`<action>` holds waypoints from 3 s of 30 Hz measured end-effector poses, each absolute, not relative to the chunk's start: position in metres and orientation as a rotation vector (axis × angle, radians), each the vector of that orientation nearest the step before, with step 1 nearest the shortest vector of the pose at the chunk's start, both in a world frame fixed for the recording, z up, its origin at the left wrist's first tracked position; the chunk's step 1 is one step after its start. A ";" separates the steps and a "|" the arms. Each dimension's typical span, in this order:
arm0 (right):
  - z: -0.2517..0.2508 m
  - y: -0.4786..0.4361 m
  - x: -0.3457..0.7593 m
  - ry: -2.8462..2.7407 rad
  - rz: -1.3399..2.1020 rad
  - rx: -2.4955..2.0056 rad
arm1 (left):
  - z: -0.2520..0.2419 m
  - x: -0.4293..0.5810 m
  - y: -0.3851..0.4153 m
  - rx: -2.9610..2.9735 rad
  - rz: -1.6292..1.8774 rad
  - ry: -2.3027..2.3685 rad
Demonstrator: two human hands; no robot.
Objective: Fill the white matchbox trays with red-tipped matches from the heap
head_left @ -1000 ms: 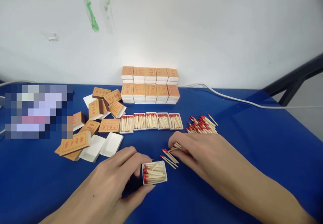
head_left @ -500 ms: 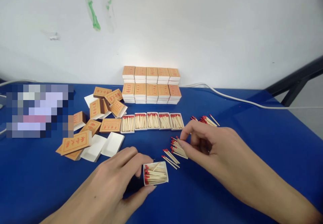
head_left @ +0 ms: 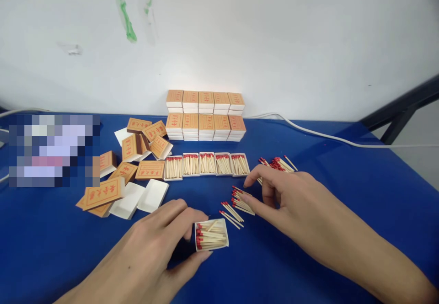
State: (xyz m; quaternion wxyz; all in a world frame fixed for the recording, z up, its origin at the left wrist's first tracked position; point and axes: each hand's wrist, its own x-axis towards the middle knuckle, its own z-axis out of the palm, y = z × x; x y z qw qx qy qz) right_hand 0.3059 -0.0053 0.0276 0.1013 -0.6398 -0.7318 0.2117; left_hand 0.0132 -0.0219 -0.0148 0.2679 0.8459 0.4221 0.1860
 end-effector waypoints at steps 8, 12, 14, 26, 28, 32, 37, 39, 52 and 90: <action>0.021 -0.010 0.308 -2.212 0.669 -1.898 | -0.015 0.013 -0.022 2.293 0.524 1.150; 0.019 -0.012 0.308 -2.200 0.691 -1.856 | -0.012 0.014 -0.020 2.302 0.530 1.139; 0.018 -0.013 0.308 -2.195 0.690 -1.833 | -0.011 0.015 -0.019 2.309 0.523 1.132; 0.027 -0.010 0.305 -2.092 0.774 -1.718 | -0.015 0.014 -0.020 2.275 0.540 1.127; 0.030 -0.014 0.301 -2.067 0.845 -1.668 | -0.016 0.014 -0.020 2.271 0.541 1.126; 0.030 -0.023 0.285 -2.093 0.990 -1.480 | -0.017 0.014 -0.020 2.253 0.529 1.121; 0.017 -0.029 0.265 -2.111 0.982 -1.299 | -0.016 0.015 -0.022 2.221 0.532 1.123; 0.010 -0.030 0.261 -2.137 0.953 -1.256 | -0.016 0.016 -0.021 2.206 0.514 1.130; -0.004 -0.026 0.264 -2.426 0.551 -1.171 | -0.015 0.015 -0.021 2.174 0.496 1.150; 0.005 -0.032 0.256 -2.345 0.557 -1.133 | -0.004 0.021 -0.022 2.242 0.629 1.057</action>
